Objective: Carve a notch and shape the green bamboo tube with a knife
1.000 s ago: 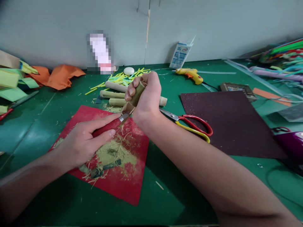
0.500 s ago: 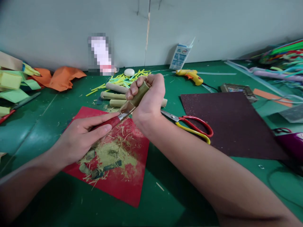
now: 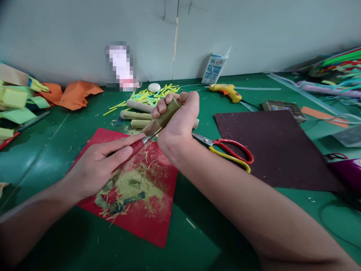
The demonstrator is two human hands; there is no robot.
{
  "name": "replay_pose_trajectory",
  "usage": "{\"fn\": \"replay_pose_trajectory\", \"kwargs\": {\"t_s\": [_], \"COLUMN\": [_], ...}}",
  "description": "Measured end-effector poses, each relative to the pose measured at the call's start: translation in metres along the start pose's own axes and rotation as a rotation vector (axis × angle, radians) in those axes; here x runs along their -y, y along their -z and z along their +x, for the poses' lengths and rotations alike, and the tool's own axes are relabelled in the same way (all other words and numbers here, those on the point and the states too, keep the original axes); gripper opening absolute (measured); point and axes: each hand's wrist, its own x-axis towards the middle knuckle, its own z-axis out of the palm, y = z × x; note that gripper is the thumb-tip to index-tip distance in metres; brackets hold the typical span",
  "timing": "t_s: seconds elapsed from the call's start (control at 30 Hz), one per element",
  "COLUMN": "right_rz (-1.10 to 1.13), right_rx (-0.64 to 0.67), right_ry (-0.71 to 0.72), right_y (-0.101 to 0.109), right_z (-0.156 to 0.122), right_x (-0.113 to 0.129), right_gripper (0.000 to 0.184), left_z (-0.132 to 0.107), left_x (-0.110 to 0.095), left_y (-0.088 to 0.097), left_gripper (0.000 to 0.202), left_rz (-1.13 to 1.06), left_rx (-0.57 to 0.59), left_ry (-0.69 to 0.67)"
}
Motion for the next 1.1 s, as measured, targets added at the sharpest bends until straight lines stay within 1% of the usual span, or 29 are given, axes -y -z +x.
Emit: {"fn": "replay_pose_trajectory", "kwargs": {"t_s": [0.1,0.17,0.2,0.23,0.27,0.33,0.37,0.43,0.53,0.6,0.7,0.77,0.83,0.9,0.97,1.03,1.1], "right_rz": [0.043,0.089,0.127,0.145,0.155,0.169,0.145,0.109,0.018,-0.063,-0.212,-0.288,-0.326,-0.344,-0.365,-0.402,-0.447], "right_rx": [0.051,0.053,0.029,0.000,0.025,-0.010,0.006,0.049,0.153,0.215,0.294,0.337,0.356,0.335,0.284,0.252,0.249], "right_ry": [-0.038,-0.052,-0.042,-0.074,-0.146,-0.151,-0.152,-0.053,0.136,0.192,0.217,0.228,0.220,0.198,0.184,0.185,0.193], "right_y": [0.002,0.002,0.001,0.000,-0.002,-0.005,-0.006,-0.007,-0.005,-0.002,0.002,0.005,0.007,0.008,0.007,0.005,0.003], "right_z": [0.000,-0.002,-0.003,-0.005,-0.006,-0.010,-0.011,-0.011,-0.005,-0.001,0.003,0.004,0.004,0.004,0.003,0.000,-0.004], "right_x": [0.002,0.002,0.001,0.000,-0.001,-0.004,-0.006,-0.006,-0.004,-0.001,-0.001,-0.003,-0.005,-0.007,-0.007,-0.007,-0.007], "right_gripper": [0.019,0.020,0.021,0.021,0.019,0.024,0.027,0.032,0.038,0.042,0.042,0.035,0.026,0.021,0.019,0.018,0.018], "left_z": [0.000,0.000,0.000,0.001,0.001,0.001,0.001,0.002,0.003,0.004,0.008,0.009,0.009,0.008,0.005,0.001,-0.003], "left_x": [0.002,0.002,0.002,0.002,0.001,-0.002,-0.003,-0.006,-0.006,-0.004,0.000,0.001,0.001,0.000,-0.001,-0.001,0.000], "left_y": [-0.002,-0.004,-0.005,-0.005,-0.006,-0.006,-0.005,-0.002,0.005,0.012,0.021,0.027,0.030,0.030,0.027,0.023,0.017], "left_gripper": [0.051,0.050,0.050,0.050,0.051,0.053,0.054,0.052,0.046,0.042,0.039,0.036,0.033,0.034,0.037,0.039,0.040], "left_rz": [-0.125,-0.188,-0.212,-0.232,-0.245,-0.243,-0.223,-0.134,0.074,0.204,0.303,0.360,0.441,0.512,0.591,0.711,0.857], "left_rx": [0.049,0.058,0.062,0.065,0.067,0.066,0.055,0.018,-0.051,-0.094,-0.154,-0.180,-0.179,-0.158,-0.127,-0.113,-0.119], "left_ry": [0.052,0.067,0.069,0.070,0.069,0.064,0.054,0.022,-0.045,-0.077,-0.091,-0.098,-0.120,-0.171,-0.229,-0.259,-0.268]}}
